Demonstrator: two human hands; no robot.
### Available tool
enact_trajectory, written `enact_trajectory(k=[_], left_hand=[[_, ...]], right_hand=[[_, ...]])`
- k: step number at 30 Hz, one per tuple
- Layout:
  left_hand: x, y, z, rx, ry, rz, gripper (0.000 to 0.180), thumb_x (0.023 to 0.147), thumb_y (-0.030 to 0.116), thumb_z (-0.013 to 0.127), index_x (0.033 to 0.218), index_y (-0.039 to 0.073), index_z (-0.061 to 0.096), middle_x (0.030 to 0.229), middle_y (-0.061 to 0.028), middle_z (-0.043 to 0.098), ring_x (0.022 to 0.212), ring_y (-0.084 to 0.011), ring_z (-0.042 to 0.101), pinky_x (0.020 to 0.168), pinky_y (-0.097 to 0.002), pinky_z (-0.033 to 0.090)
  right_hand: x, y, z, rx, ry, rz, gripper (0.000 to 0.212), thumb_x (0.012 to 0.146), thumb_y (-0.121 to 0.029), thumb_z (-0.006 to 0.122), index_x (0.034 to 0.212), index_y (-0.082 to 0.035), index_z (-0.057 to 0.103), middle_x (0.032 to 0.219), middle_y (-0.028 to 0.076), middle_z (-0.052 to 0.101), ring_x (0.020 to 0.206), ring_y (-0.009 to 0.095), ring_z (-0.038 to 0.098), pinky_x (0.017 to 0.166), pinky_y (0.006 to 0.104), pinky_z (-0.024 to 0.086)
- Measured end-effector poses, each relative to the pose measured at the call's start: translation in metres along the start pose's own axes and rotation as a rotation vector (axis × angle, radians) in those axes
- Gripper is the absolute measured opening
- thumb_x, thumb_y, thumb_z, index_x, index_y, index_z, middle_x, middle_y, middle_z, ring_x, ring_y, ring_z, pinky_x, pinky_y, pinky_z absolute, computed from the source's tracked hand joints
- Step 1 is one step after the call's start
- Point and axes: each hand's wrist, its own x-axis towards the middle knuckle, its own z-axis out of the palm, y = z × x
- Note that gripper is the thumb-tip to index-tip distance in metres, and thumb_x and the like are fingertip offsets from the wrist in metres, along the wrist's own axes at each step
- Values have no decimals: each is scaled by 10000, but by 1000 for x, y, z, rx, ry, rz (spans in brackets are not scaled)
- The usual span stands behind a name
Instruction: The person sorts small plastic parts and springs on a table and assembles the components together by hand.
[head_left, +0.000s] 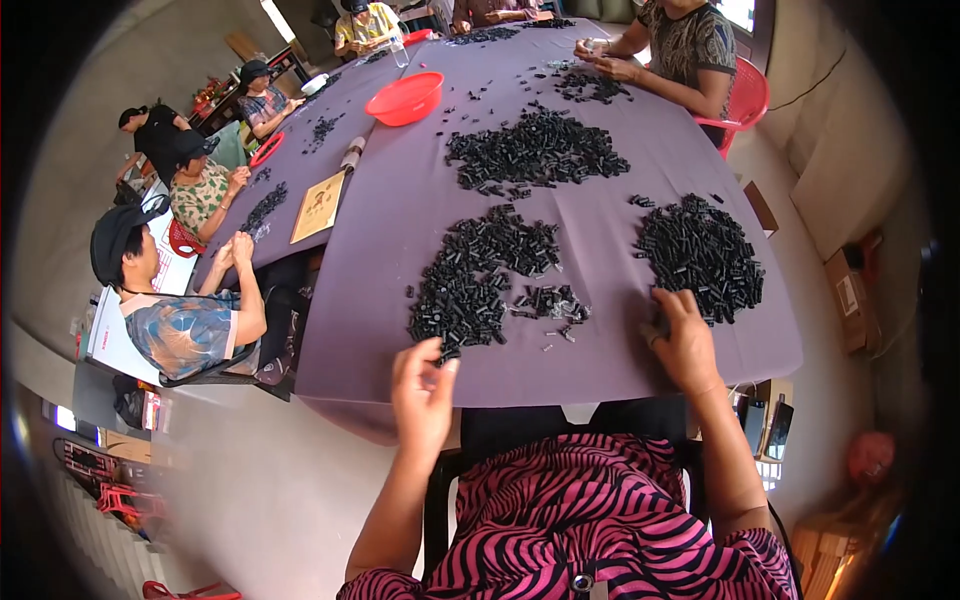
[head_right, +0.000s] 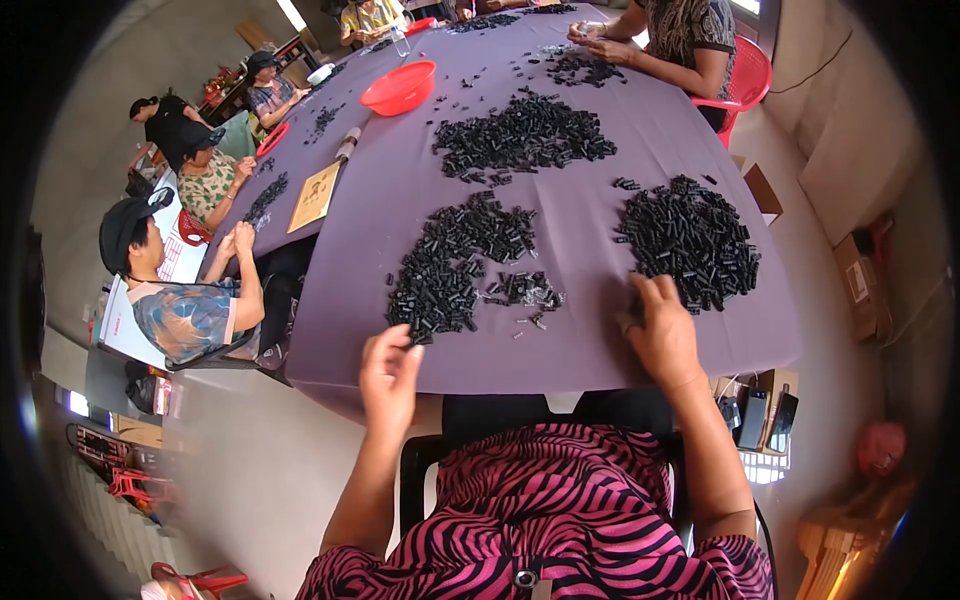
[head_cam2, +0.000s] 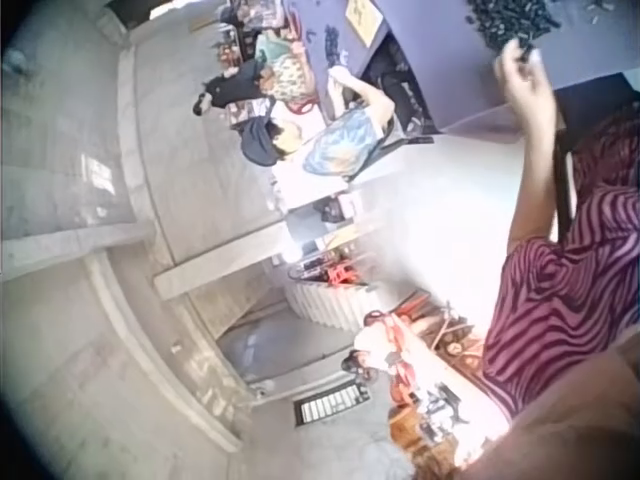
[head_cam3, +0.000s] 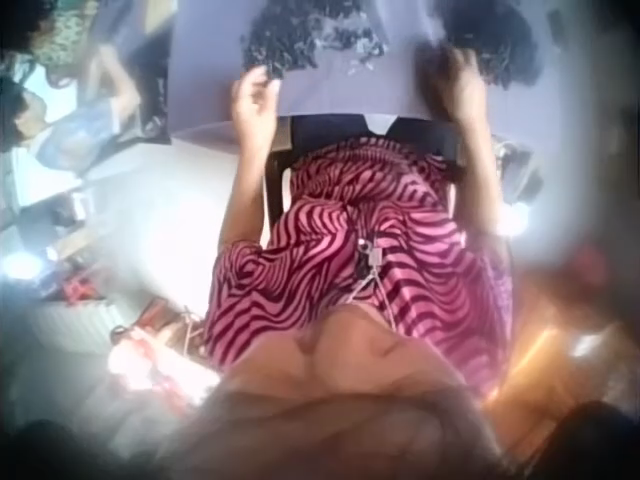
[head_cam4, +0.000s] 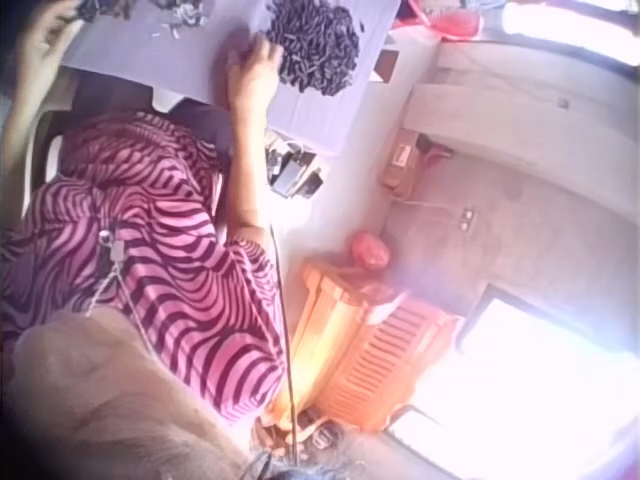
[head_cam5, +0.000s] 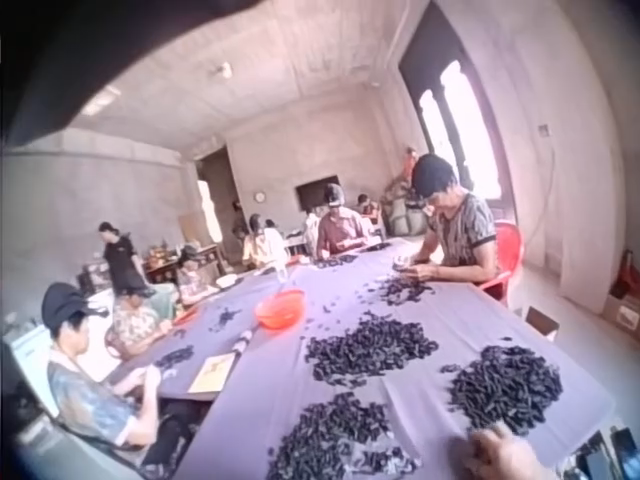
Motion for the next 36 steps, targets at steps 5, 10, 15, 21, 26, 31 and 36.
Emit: enact_trajectory(k=[5,10,15,21,26,31,36], left_hand=[[2,-26,-16,209,-42,-59,500,798,131,825,1237,67,595,1058,-105,601,748,-206,592,667,-343,533],[22,-22,3,280,-158,9,460,797,145,821,1179,45,585,1062,-135,604,704,-269,632,664,-378,548],[43,-17,32,260,-223,1,475,772,105,823,1164,48,561,1065,-158,590,988,-362,628,824,-457,533],[51,-6,49,197,-229,29,483,793,39,794,1214,39,558,1064,-156,590,714,-283,627,704,-404,547],[33,1,32,171,-130,39,478,843,122,787,1264,44,575,1075,-134,603,705,-203,605,664,-352,541],[15,-6,22,237,-240,18,446,812,119,807,1194,37,593,991,-125,622,683,-235,616,640,-372,533],[30,-12,47,191,-271,119,349,800,66,794,1091,38,605,892,-123,643,728,-307,646,664,-403,538]], right_hand=[[-6,2,3,-12,100,50,570,767,-52,746,1315,-88,591,1255,132,554,983,374,647,808,448,546],[-10,0,9,-21,52,43,527,765,-57,744,1277,-79,619,1271,114,557,986,361,651,807,451,546],[-13,1,11,-54,105,-46,472,777,-63,738,1238,-69,637,1253,96,578,973,346,654,802,435,545],[-12,0,9,-18,76,-15,446,776,-66,738,1212,-62,645,1239,103,592,984,348,653,811,427,544],[-12,7,13,-13,106,-40,443,763,-60,732,1198,-57,648,1228,105,600,988,354,653,817,430,545],[-11,7,13,-35,132,-89,449,741,-38,714,1185,-52,653,1220,107,610,1002,358,654,829,431,546],[-12,9,15,-48,132,-98,382,801,-62,726,1178,-46,664,1189,121,623,991,350,663,831,407,546]])
